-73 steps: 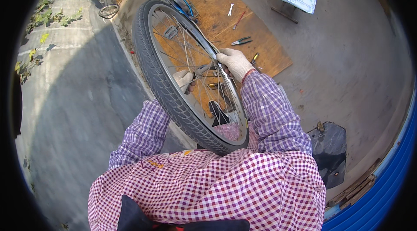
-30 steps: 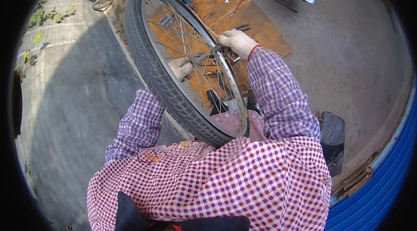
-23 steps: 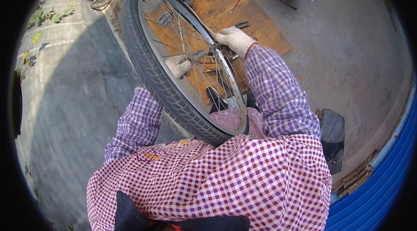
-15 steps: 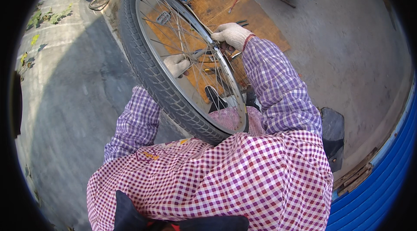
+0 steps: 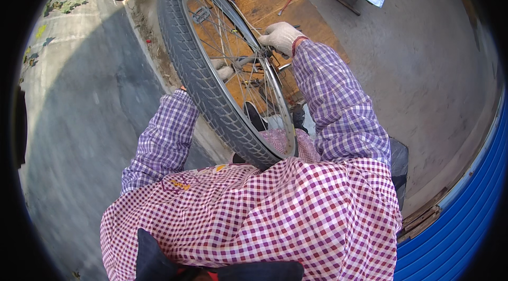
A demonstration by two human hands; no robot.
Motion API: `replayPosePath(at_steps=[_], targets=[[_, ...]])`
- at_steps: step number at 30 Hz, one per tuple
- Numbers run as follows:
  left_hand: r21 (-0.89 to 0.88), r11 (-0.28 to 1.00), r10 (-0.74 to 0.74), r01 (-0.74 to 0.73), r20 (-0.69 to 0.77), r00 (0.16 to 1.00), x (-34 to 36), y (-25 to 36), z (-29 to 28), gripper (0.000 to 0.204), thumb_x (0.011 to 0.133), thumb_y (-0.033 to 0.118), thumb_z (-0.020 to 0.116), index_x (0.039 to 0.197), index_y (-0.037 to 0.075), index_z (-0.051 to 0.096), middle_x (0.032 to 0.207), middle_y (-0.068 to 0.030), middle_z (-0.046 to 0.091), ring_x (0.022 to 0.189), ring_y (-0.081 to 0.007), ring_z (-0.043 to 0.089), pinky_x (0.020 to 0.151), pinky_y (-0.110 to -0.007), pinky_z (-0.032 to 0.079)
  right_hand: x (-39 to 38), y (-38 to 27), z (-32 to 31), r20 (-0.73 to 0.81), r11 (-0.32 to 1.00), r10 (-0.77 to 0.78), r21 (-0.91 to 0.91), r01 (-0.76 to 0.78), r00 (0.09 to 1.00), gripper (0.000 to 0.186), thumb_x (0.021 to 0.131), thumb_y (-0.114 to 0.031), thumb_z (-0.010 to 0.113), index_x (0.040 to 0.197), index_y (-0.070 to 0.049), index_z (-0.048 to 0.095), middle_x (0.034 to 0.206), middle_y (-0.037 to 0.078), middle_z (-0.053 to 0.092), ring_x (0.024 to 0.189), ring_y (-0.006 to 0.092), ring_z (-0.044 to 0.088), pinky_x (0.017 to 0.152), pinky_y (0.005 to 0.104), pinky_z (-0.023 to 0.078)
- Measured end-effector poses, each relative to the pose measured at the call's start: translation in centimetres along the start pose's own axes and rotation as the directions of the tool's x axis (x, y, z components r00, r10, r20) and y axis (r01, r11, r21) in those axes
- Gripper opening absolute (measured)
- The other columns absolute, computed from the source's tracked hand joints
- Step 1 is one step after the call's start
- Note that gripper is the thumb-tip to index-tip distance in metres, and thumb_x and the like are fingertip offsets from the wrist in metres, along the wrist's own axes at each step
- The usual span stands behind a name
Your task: The person removes a bicycle wheel, inspects the tire and rim, then reinstalls the wheel onto the bicycle frame. They tighten the axle nuts and adjust the brake cable by hand.
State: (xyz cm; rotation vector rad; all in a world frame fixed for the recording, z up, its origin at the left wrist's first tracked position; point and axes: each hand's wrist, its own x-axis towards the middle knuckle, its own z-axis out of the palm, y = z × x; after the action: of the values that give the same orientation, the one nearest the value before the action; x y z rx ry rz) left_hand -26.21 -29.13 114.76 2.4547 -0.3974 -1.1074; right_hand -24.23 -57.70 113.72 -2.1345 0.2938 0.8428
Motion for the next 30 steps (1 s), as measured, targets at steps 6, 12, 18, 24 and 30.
replayPosePath(at_steps=[6, 12, 18, 24, 30], targets=[[0.055, 0.997, -0.041, 0.049, -0.139, 0.989, 0.7, -1.3, 1.3, 0.026, 0.102, 0.016, 0.063, 0.123, 0.003, 0.069, 0.122, -0.0139, 0.072, 0.11, -0.0272, 0.068, 0.091, -0.039, 0.056, -0.3, 0.7, 2.8, -0.271, 0.982, 0.013, 0.187, 0.039, 0.962, 0.043, 0.099, -0.035, 0.068, 0.118, 0.003, 0.075, 0.089, 0.012, 0.072, 0.076, 0.0191, 0.066, 0.07, 0.0376, 0.052], [-0.737, 0.662, -0.095, -0.139, -0.266, 0.959, 2.1, -1.9, 3.6, 0.037, 0.102, 0.031, 0.07, 0.118, -0.002, 0.068, 0.087, -0.0067, 0.066, 0.076, -0.0137, 0.064, 0.066, -0.028, 0.053, -2.2, 0.6, 2.8, -0.525, 0.991, -0.006, 0.113, 0.077, 0.851, 0.047, 0.096, -0.044, 0.065, 0.113, -0.001, 0.076, 0.107, 0.022, 0.077, 0.102, 0.0354, 0.073, 0.091, 0.045, 0.054], [-0.75, 0.661, -0.262, 0.021, -0.204, 0.943, 0.5, 0.7, 2.8, 0.041, 0.104, 0.034, 0.069, 0.118, -0.004, 0.069, 0.086, -0.0051, 0.069, 0.071, -0.0121, 0.065, 0.067, -0.027, 0.055, -3.9, 0.2, 3.6, -0.525, 0.971, -0.101, 0.133, 0.198, 0.845, 0.034, 0.097, -0.032, 0.068, 0.116, -0.006, 0.076, 0.114, 0.018, 0.076, 0.11, 0.0347, 0.072, 0.097, 0.0446, 0.054], [-0.746, 0.661, -0.325, 0.079, -0.189, 0.927, 1.4, 1.6, 3.6, 0.044, 0.1, 0.033, 0.073, 0.125, -0.003, 0.069, 0.083, -0.0045, 0.07, 0.074, -0.0125, 0.065, 0.069, -0.028, 0.055, -2.8, 1.4, 5.3, -0.589, 0.965, -0.211, 0.0, 0.261, 0.78, 0.029, 0.099, -0.029, 0.066, 0.118, -0.01, 0.075, 0.12, 0.017, 0.072, 0.117, 0.0369, 0.067, 0.101, 0.0467, 0.052], [-0.749, 0.662, -0.322, 0.018, -0.262, 0.91, 2.8, 2.1, 5.5, 0.036, 0.105, 0.029, 0.066, 0.116, -0.005, 0.068, 0.089, -0.005, 0.066, 0.076, -0.0126, 0.065, 0.067, -0.025, 0.052, -1.8, 3.2, 4.9, -0.542, 0.972, -0.197, 0.0, 0.234, 0.817, 0.028, 0.101, -0.028, 0.064, 0.122, -0.013, 0.074, 0.119, 0.017, 0.071, 0.115, 0.0378, 0.067, 0.099, 0.0481, 0.052]])
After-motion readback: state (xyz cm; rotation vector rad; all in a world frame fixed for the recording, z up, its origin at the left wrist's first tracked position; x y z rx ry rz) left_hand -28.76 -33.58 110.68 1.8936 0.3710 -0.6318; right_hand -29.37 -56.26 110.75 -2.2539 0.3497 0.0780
